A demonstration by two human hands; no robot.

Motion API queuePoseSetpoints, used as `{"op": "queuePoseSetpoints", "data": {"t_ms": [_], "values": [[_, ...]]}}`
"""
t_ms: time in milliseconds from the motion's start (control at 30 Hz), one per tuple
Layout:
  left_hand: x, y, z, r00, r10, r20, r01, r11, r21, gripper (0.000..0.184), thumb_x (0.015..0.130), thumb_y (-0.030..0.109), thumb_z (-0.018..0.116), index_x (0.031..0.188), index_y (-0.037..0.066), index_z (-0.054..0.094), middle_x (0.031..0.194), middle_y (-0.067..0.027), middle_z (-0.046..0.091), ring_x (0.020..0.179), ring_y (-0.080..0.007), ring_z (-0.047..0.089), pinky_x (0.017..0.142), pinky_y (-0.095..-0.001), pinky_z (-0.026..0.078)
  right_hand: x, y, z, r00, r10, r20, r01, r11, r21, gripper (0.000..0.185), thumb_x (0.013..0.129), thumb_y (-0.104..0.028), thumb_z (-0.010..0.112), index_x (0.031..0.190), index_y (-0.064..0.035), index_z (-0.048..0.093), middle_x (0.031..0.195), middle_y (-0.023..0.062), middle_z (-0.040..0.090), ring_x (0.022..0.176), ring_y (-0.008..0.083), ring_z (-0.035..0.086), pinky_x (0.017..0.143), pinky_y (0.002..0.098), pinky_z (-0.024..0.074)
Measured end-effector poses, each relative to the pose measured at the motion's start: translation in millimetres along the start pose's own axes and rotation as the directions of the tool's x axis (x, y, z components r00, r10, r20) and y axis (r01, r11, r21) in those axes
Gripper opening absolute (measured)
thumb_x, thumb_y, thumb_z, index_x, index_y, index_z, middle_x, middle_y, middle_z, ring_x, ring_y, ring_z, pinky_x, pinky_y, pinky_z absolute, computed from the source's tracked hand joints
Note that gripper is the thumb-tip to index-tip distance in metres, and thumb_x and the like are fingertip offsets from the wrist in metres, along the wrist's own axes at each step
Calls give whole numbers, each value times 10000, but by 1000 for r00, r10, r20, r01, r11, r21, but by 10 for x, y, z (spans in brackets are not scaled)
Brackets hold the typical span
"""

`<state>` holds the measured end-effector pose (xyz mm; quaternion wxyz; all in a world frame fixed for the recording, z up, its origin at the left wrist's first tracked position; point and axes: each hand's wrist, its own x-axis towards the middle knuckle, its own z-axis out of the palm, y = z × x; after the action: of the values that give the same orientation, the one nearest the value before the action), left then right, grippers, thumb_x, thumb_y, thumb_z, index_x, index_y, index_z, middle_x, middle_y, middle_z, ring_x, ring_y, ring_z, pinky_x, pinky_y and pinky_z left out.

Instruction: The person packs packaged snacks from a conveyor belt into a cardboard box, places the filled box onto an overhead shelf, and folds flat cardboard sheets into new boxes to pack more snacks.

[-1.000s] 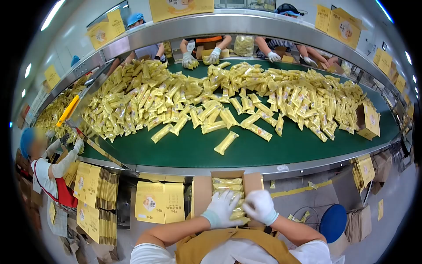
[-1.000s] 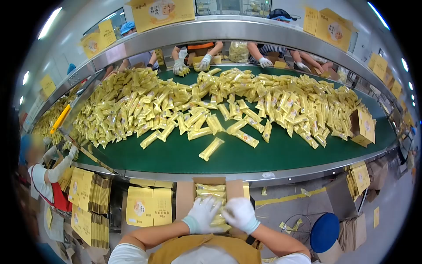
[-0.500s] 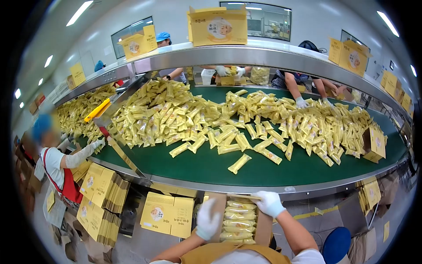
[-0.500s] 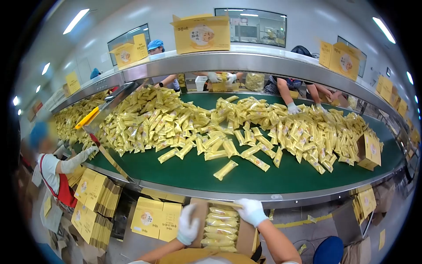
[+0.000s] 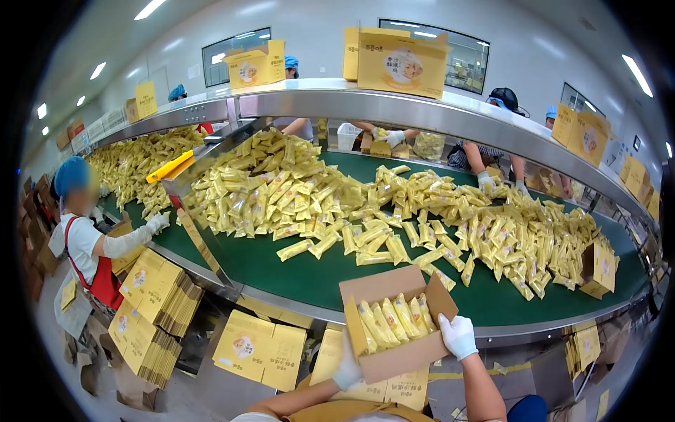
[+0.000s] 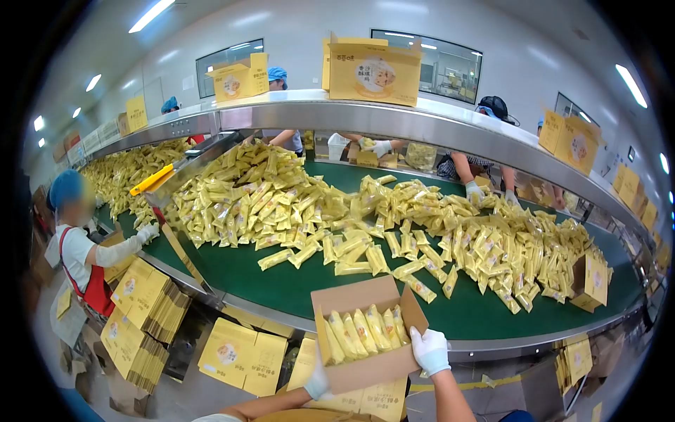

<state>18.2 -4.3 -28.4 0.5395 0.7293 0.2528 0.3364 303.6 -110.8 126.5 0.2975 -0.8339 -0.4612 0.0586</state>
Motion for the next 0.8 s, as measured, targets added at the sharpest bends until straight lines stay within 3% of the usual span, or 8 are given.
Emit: {"op": "queuePoseSetpoints", "data": {"t_ms": [133, 233, 333, 433, 500, 567, 667, 800], "values": [[900, 73, -617, 969, 85, -234, -107, 991, -82, 1054, 861, 236, 776, 1518, 16, -17, 1509, -177, 324, 1366, -288, 404, 1102, -394, 394, 479, -665, -384, 955, -282, -92, 294, 861, 415, 322, 983, -246, 546, 862, 43, 620, 748, 229, 625, 635, 324, 619, 615, 393, 473], [1759, 855, -1503, 886, 251, -390, -257, 966, 39, 863, 903, 284, 729, 1467, 8, 137, 1420, -148, 403, 1287, -260, 455, 1046, -378, 425, 1197, -1115, -399, 951, -291, -107, 221, 396, 891, 496, 1024, -346, 483, 1332, 29, 586, 1292, 89, 627, 1198, 193, 582, 1054, 350, 436], [2636, 1891, -2361, 737, 476, -479, -435, 877, 203, 695, 944, 332, 681, 1416, 0, 292, 1331, -119, 482, 1208, -233, 505, 991, -363, 456, 2041, -2165, -747, 884, -422, -200, 282, 141, 949, 472, 1057, -270, 413, 1422, 14, 509, 1374, 84, 583, 1284, 188, 531, 1129, 342, 361], [3396, 2748, -2976, 619, 618, -485, -555, 781, 286, 573, 986, 380, 633, 1364, -7, 446, 1242, -89, 561, 1129, -205, 556, 936, -348, 487, 2749, -2962, -1076, 689, -656, -308, 509, 136, 850, 535, 1080, -281, 394, 1514, 31, 377, 1555, 122, 415, 1425, 206, 407, 1164, 347, 342], [3803, 3135, -3175, 638, 588, -498, -633, 768, 97, 582, 992, 409, 633, 1354, -25, 494, 1235, -100, 597, 1100, -199, 593, 921, -344, 502, 2962, -3422, -1066, 633, -581, -512, 677, 96, 730, 542, 1054, -284, 452, 1523, -16, 404, 1488, 150, 505, 1354, 238, 498, 1120, 347, 373], [4204, 3273, -3391, 694, 561, -451, -603, 795, 60, 632, 972, 429, 659, 1389, -6, 469, 1275, -146, 604, 1108, -252, 642, 913, -358, 561, 3483, -3603, -1001, 615, -503, -607, 782, 295, 548, 522, 1029, -291, 519, 1482, -39, 455, 1382, 196, 573, 1274, 246, 565, 1046, 333, 433], [4548, 3257, -3372, 710, 506, -490, -517, 847, 124, 620, 981, 417, 641, 1451, 80, 417, 1257, -163, 614, 948, -229, 679, 756, -355, 607, 3987, -3671, -873, 664, -497, -558, 725, 611, 318, 619, 994, -415, 507, 1425, 28, 482, 1360, 308, 551, 1290, 435, 516, 1106, 445, 386], [5008, 3092, -3530, 722, 348, -598, -211, 934, 289, 606, 993, 382, 620, 1480, 102, 393, 1000, -145, 702, 868, -221, 654, 680, -347, 580, 4208, -3481, -562, 528, -680, -508, 705, 685, -184, 637, 993, -472, 491, 1377, 34, 525, 1250, 294, 617, 1162, 448, 578, 1015, 495, 439]]}}
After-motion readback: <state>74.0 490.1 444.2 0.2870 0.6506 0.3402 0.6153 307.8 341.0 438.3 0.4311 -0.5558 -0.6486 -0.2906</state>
